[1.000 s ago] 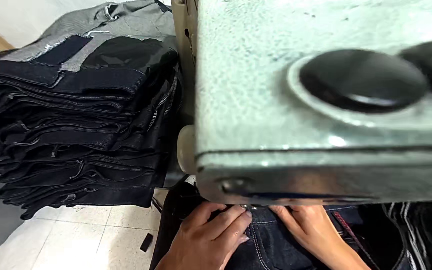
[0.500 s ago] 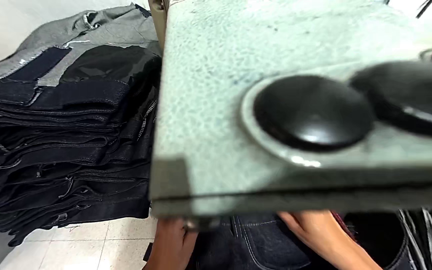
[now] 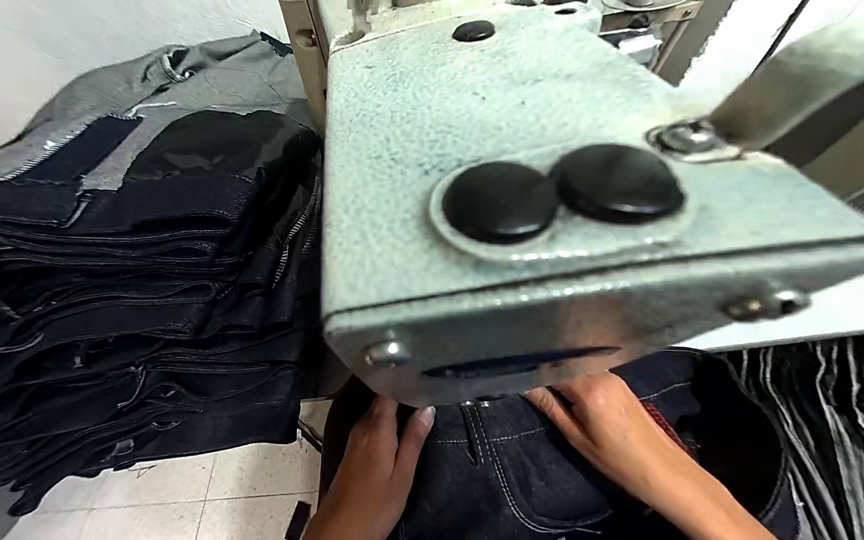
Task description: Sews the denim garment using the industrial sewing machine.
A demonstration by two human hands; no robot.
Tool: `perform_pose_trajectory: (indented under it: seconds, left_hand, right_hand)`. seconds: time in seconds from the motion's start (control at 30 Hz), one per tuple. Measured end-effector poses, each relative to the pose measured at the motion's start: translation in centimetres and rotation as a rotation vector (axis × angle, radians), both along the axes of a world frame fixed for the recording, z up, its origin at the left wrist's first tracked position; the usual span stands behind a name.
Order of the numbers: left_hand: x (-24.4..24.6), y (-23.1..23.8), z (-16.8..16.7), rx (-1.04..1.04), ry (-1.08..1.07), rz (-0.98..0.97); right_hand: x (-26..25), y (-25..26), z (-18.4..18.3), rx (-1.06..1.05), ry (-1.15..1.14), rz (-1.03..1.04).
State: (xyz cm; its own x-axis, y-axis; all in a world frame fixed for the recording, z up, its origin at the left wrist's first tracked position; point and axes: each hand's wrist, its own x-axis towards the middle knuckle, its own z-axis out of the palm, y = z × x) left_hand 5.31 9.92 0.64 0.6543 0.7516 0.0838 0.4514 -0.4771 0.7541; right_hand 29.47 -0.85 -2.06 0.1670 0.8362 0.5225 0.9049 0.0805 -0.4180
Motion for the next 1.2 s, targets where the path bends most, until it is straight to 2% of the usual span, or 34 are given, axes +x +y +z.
perform_pose_trajectory:
  seconds: [0.17, 0.33, 0.47, 0.6, 0.67, 0.73, 0.8, 0.87, 1.0, 1.2]
  left_hand:
    - [0.6, -0.5, -0.1, -0.025, 0.022, 0.051]
    - [1.2, 0.2, -1.0, 0.023, -0.174, 0.069]
    - [2.3, 2.8, 1.0, -0.146, 0.004, 0.075]
    - [2.4, 3.2, 1.2, 0.117, -0.004, -0.012]
    - [2.0, 3.0, 0.6, 0.205, -0.010, -0.028]
    - [2.0, 2.9, 0.7, 0.195, 0.009, -0.027]
    - [2.4, 2.7, 2.7, 0.074, 0.071, -0.031]
    - [2.9, 2.7, 3.9, 0.057, 0.112, -0.019]
    - [2.4, 4.1, 1.5, 0.116, 0.064, -0.098]
    - [1.8, 4.9, -0.3, 0.120, -0.194, -0.167]
  right_hand:
    - [-0.2, 0.0, -0.4, 0.010, 0.032, -0.006]
    - [0.0, 0.9, -0.7, 0.077, 0.072, -0.006]
    - [0.6, 3.5, 0.5, 0.125, 0.056, -0.031]
    - [1.2, 3.1, 1.6, 0.097, 0.106, 0.027]
    - [0.1, 2.2, 3.6, 0.012, 0.159, 0.016]
    - [-0.3, 2.5, 5.3, -0.125, 0.207, -0.002]
    - [0.9, 3.9, 2.1, -0.031, 0.149, 0.012]
    - [1.3, 4.3, 1.4, -0.005, 0.107, 0.021]
    - [1.1, 4.4, 2.7, -0.117, 0.145, -0.001]
    - [-0.2, 3.0, 4.1, 0.071, 0.149, -0.020]
